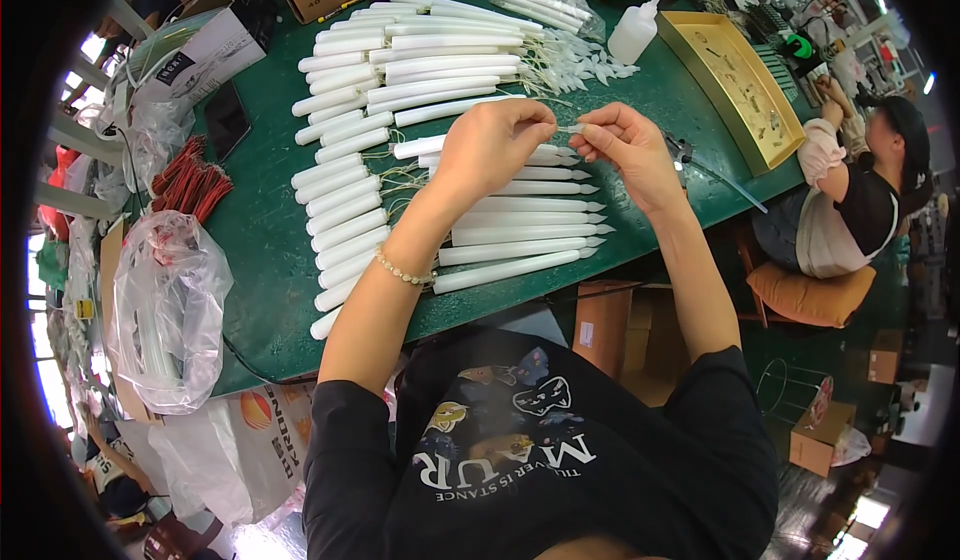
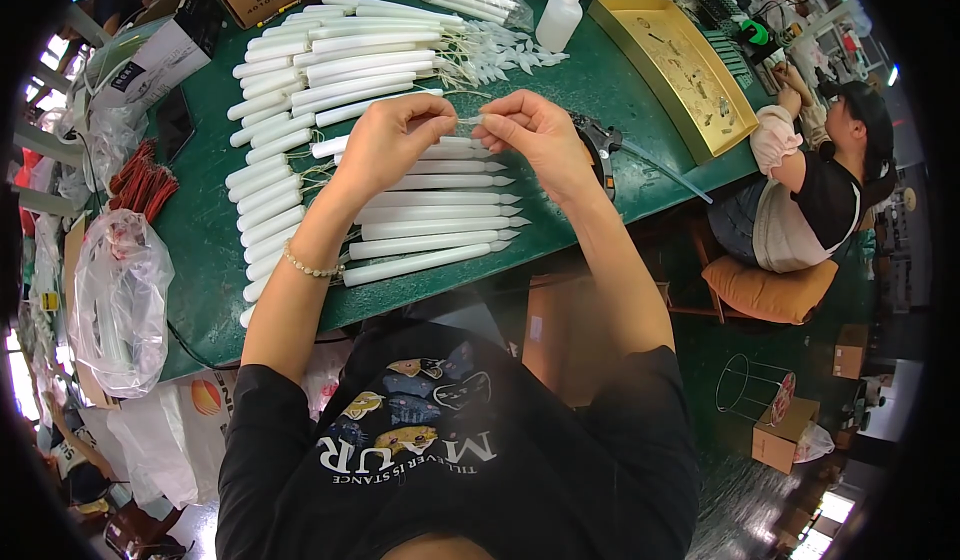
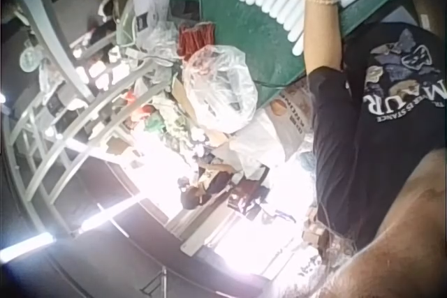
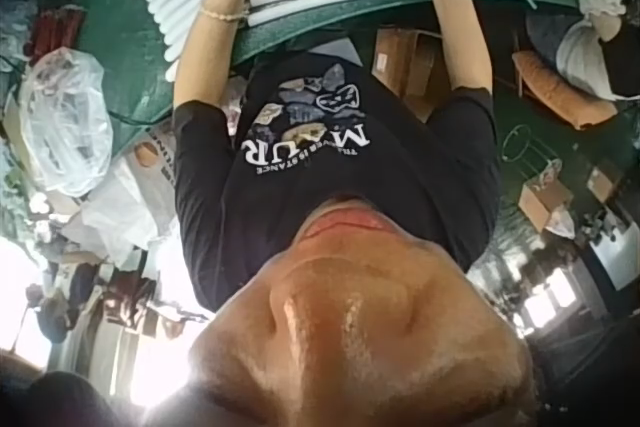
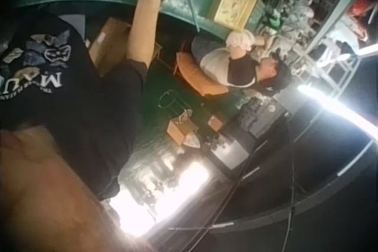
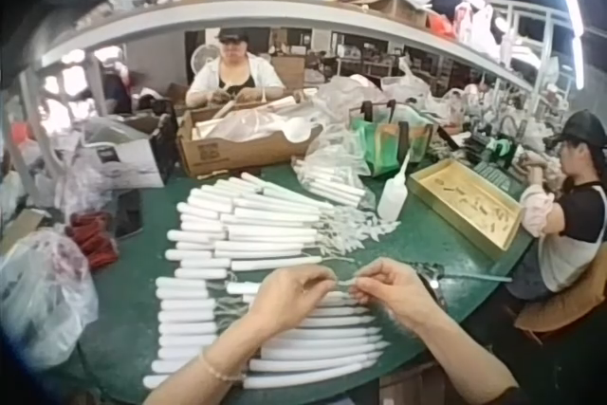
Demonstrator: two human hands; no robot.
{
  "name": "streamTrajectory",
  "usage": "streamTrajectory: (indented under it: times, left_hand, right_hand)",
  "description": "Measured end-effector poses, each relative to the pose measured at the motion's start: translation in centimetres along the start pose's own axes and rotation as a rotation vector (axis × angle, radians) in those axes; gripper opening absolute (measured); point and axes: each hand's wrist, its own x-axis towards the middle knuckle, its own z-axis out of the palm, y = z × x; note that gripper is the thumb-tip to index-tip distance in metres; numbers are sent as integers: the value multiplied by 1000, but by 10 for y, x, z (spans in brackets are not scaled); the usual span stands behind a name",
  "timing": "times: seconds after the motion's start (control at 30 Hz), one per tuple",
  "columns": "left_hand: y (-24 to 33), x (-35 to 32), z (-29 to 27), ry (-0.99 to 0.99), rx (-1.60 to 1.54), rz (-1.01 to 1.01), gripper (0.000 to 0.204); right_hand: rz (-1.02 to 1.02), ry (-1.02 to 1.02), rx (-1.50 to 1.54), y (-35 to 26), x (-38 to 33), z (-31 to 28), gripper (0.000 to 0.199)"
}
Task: Assembling white tube-like components at a factory workbench, likely inserting wicks or wires into candle-like objects.
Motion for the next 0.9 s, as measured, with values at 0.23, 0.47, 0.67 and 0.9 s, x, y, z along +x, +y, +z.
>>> streamTrajectory:
  times: [0.23, 0.47, 0.67, 0.9]
  left_hand:
    - [2, 1, 0, -40, -71, -44, 16]
    - [4, -1, 1, 25, -5, -22, 14]
    - [-4, 1, 3, 7, -21, 6, 17]
    - [-16, 0, -12, 31, 229, 222, 20]
  right_hand:
    - [-147, 25, -89, 7, 0, 4, 12]
    - [-114, 16, -115, 5, 3, 9, 12]
    - [-93, 35, -150, 6, 4, 9, 14]
    - [-109, 22, -208, 1, 9, 6, 13]
